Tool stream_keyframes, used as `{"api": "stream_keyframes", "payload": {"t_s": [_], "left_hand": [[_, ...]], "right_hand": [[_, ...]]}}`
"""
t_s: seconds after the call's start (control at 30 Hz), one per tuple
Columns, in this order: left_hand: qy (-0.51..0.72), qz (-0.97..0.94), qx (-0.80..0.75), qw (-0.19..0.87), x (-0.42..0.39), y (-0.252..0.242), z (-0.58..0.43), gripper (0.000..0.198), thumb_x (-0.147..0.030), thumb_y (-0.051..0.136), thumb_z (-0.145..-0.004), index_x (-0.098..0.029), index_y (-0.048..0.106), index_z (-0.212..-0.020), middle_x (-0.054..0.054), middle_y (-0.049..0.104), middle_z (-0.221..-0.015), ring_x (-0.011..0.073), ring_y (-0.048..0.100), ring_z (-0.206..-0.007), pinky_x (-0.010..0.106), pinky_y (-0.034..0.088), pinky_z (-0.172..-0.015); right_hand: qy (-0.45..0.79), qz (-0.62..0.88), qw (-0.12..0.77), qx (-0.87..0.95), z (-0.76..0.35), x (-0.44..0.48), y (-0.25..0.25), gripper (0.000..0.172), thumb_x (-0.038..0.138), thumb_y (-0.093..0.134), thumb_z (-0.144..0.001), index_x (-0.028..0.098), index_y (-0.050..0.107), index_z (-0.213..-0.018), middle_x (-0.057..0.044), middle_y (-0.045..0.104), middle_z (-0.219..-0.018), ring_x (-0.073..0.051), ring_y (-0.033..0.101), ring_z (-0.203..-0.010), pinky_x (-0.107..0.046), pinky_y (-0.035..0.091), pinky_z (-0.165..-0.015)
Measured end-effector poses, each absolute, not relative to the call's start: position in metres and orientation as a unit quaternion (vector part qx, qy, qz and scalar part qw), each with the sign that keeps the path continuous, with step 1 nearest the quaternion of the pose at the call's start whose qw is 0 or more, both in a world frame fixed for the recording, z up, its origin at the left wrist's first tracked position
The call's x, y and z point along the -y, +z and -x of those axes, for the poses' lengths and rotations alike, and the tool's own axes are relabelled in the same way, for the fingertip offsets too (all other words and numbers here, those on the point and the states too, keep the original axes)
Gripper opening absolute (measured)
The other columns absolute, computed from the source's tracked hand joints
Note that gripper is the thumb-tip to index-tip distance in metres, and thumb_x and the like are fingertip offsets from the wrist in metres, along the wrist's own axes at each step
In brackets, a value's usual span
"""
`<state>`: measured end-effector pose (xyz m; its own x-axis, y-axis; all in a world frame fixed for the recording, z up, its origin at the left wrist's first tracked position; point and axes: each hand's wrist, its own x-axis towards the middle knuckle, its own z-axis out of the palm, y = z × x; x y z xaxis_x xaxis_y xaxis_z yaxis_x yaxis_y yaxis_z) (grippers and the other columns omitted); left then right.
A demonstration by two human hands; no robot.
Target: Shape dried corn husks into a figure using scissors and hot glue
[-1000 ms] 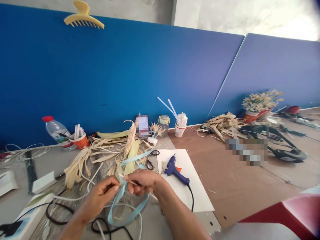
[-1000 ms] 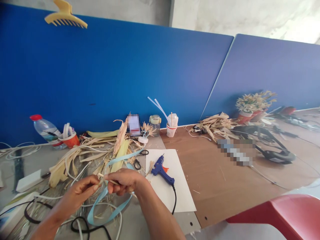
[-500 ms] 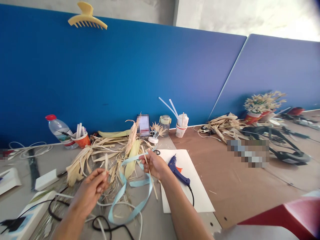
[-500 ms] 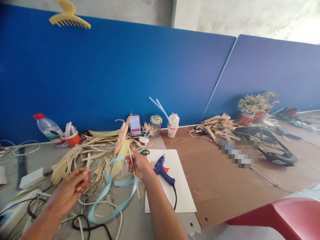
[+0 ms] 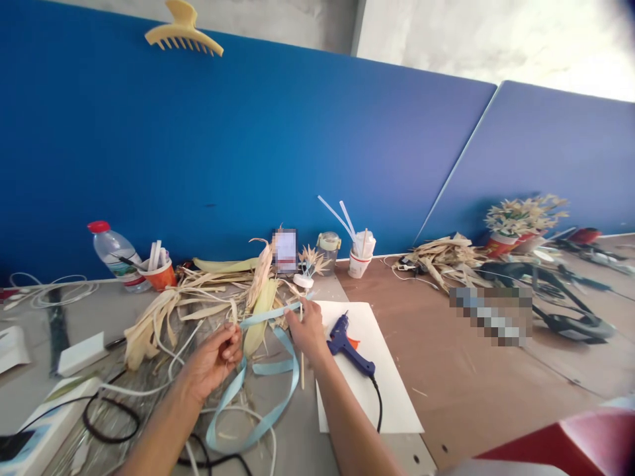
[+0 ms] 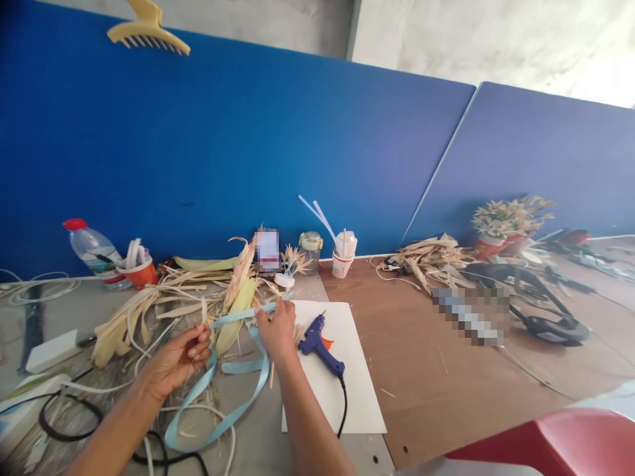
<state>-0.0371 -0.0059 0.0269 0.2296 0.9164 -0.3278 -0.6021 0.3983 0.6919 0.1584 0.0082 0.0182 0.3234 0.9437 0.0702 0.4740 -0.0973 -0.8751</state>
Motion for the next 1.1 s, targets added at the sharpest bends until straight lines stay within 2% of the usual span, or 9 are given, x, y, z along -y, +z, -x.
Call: {"api": "stream_keyframes", "payload": {"t_s": [0.23, 0.4, 0.5, 0.6, 0.77, 0.93, 1.1], "left_hand": [[0.496, -0.218, -0.313, 0.780, -0.005, 0.011, 0.045, 0.015, -0.008, 0.059, -0.076, -0.012, 0.051, -0.065, -0.002, 0.048, -0.059, 0.0013, 0.035, -0.039, 0.015, 0.032, -0.039], [0.506, -0.222, -0.315, 0.772, -0.008, 0.005, 0.052, 0.009, -0.008, 0.060, -0.076, -0.011, 0.054, -0.070, -0.003, 0.048, -0.058, 0.0001, 0.033, -0.037, 0.015, 0.031, -0.038], [0.526, -0.217, -0.316, 0.759, -0.010, 0.005, 0.057, 0.010, -0.009, 0.061, -0.075, -0.011, 0.053, -0.069, -0.004, 0.048, -0.058, -0.0001, 0.033, -0.036, 0.014, 0.031, -0.037], [0.545, -0.204, -0.321, 0.747, -0.011, 0.006, 0.062, 0.009, -0.008, 0.060, -0.074, -0.011, 0.053, -0.069, -0.004, 0.048, -0.057, 0.0004, 0.034, -0.036, 0.015, 0.032, -0.036], [0.545, -0.190, -0.325, 0.749, -0.010, 0.003, 0.066, 0.008, -0.007, 0.057, -0.076, -0.010, 0.054, -0.069, -0.003, 0.048, -0.055, 0.0006, 0.033, -0.035, 0.015, 0.032, -0.035], [0.538, -0.200, -0.302, 0.761, -0.008, -0.001, 0.065, 0.006, -0.008, 0.061, -0.074, -0.010, 0.056, -0.071, -0.002, 0.050, -0.057, 0.0013, 0.036, -0.037, 0.015, 0.033, -0.036], [0.517, -0.213, -0.292, 0.776, -0.008, -0.005, 0.065, 0.008, -0.010, 0.062, -0.074, -0.011, 0.055, -0.070, -0.003, 0.050, -0.058, 0.0015, 0.036, -0.037, 0.015, 0.034, -0.037]], "right_hand": [[0.218, 0.691, 0.400, 0.562, -0.146, -0.005, 0.012, 0.042, 0.030, 0.056, -0.074, 0.012, 0.057, -0.113, -0.017, 0.052, -0.117, -0.028, 0.044, -0.114, -0.040, 0.032, -0.098], [0.194, 0.681, 0.405, 0.578, -0.143, -0.003, 0.011, 0.036, 0.028, 0.055, -0.075, 0.013, 0.060, -0.108, -0.016, 0.056, -0.113, -0.028, 0.046, -0.111, -0.041, 0.032, -0.096], [0.210, 0.657, 0.416, 0.593, -0.141, -0.004, 0.011, 0.031, 0.025, 0.053, -0.076, 0.014, 0.060, -0.104, -0.013, 0.060, -0.104, -0.025, 0.051, -0.102, -0.037, 0.036, -0.092], [0.274, 0.628, 0.412, 0.601, -0.137, -0.004, 0.011, 0.028, 0.023, 0.051, -0.077, 0.014, 0.060, -0.103, -0.008, 0.063, -0.092, -0.019, 0.057, -0.088, -0.030, 0.041, -0.082], [0.328, 0.620, 0.326, 0.634, -0.127, 0.001, 0.018, 0.028, 0.025, 0.049, -0.079, 0.015, 0.063, -0.100, -0.006, 0.066, -0.079, -0.017, 0.058, -0.073, -0.026, 0.041, -0.067], [0.301, 0.614, 0.235, 0.690, -0.121, 0.001, 0.026, 0.021, 0.025, 0.049, -0.079, 0.017, 0.066, -0.087, -0.006, 0.067, -0.079, -0.016, 0.058, -0.071, -0.025, 0.037, -0.063], [0.291, 0.622, 0.165, 0.708, -0.111, -0.011, 0.024, 0.023, 0.031, 0.052, -0.077, 0.017, 0.067, -0.086, -0.009, 0.068, -0.082, -0.019, 0.060, -0.074, -0.026, 0.037, -0.060]]}}
